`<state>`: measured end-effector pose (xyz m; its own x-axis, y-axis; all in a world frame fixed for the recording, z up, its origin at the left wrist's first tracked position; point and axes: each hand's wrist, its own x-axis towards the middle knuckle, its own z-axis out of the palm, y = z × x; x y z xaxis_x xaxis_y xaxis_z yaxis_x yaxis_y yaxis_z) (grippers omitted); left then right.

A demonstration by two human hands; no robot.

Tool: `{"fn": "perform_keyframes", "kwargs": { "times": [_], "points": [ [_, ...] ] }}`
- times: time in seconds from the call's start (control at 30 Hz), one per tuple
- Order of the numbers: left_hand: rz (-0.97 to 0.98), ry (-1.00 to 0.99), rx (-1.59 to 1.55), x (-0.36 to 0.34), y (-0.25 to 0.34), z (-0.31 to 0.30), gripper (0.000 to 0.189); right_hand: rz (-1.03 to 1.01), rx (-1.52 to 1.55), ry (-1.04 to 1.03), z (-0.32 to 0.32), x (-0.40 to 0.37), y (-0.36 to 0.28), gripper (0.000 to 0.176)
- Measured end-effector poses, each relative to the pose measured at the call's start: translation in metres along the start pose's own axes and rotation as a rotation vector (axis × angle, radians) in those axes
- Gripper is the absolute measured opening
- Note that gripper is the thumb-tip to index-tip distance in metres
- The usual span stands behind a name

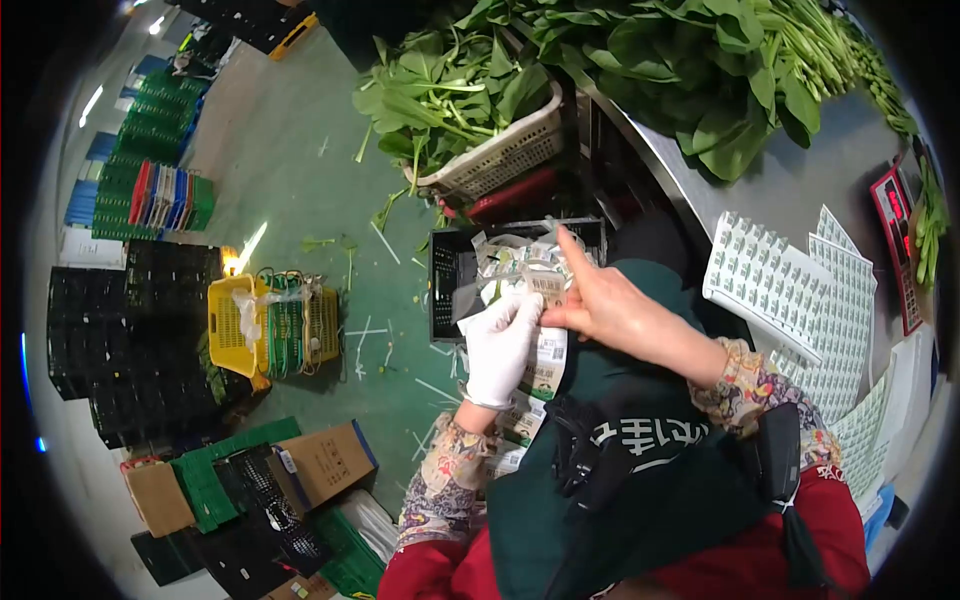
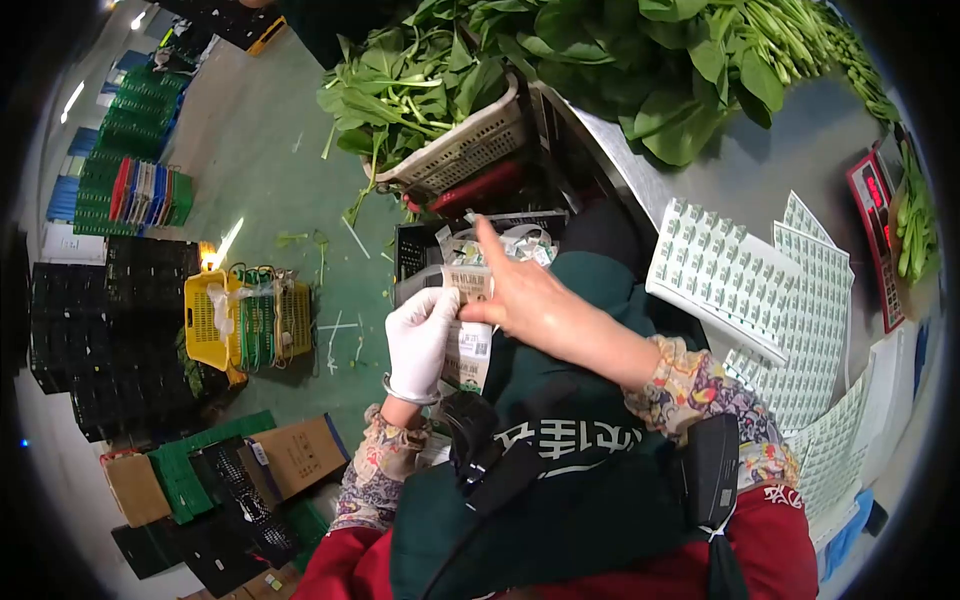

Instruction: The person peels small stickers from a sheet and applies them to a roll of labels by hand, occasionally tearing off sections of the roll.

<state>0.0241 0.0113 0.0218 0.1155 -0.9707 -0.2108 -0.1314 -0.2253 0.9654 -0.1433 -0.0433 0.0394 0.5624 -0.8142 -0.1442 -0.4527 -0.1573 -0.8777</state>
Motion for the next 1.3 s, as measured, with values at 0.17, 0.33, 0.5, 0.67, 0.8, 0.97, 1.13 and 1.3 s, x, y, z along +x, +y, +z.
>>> {"fn": "perform_keyframes", "kwargs": {
  "times": [0.17,0.33,0.5,0.67,0.8,0.97,1.13,1.3],
  "points": [
    [-0.068,-0.088,-0.259,0.005,0.015,-0.003,0.017,0.020,0.505,0.206,-0.008,0.006,0.000,0.076],
    [-0.229,-0.062,-0.134,0.004,-0.005,-0.024,0.021,0.039,0.383,0.442,-0.012,0.015,0.010,0.018],
    [-0.069,-0.014,-0.107,0.014,-0.001,-0.017,0.021,0.148,0.584,0.133,0.022,0.001,-0.009,0.016],
    [-0.008,0.082,-0.105,0.014,0.006,-0.004,0.022,-0.019,0.136,0.201,0.018,0.003,-0.009,0.043],
    [-0.042,0.026,-0.250,0.023,0.004,-0.007,0.019,0.059,0.097,0.241,0.009,0.019,0.004,0.065],
    [-0.287,-0.187,-0.329,0.025,0.015,-0.027,0.021,0.017,0.456,0.458,-0.018,0.042,0.002,0.037],
    [-0.174,-0.040,-0.286,0.038,0.002,-0.038,0.022,0.160,0.576,-0.003,0.010,0.025,-0.010,0.023],
    [-0.017,0.050,0.061,0.040,0.013,-0.019,0.021,0.215,0.465,0.000,0.021,0.022,-0.012,0.025]
  ]
}}
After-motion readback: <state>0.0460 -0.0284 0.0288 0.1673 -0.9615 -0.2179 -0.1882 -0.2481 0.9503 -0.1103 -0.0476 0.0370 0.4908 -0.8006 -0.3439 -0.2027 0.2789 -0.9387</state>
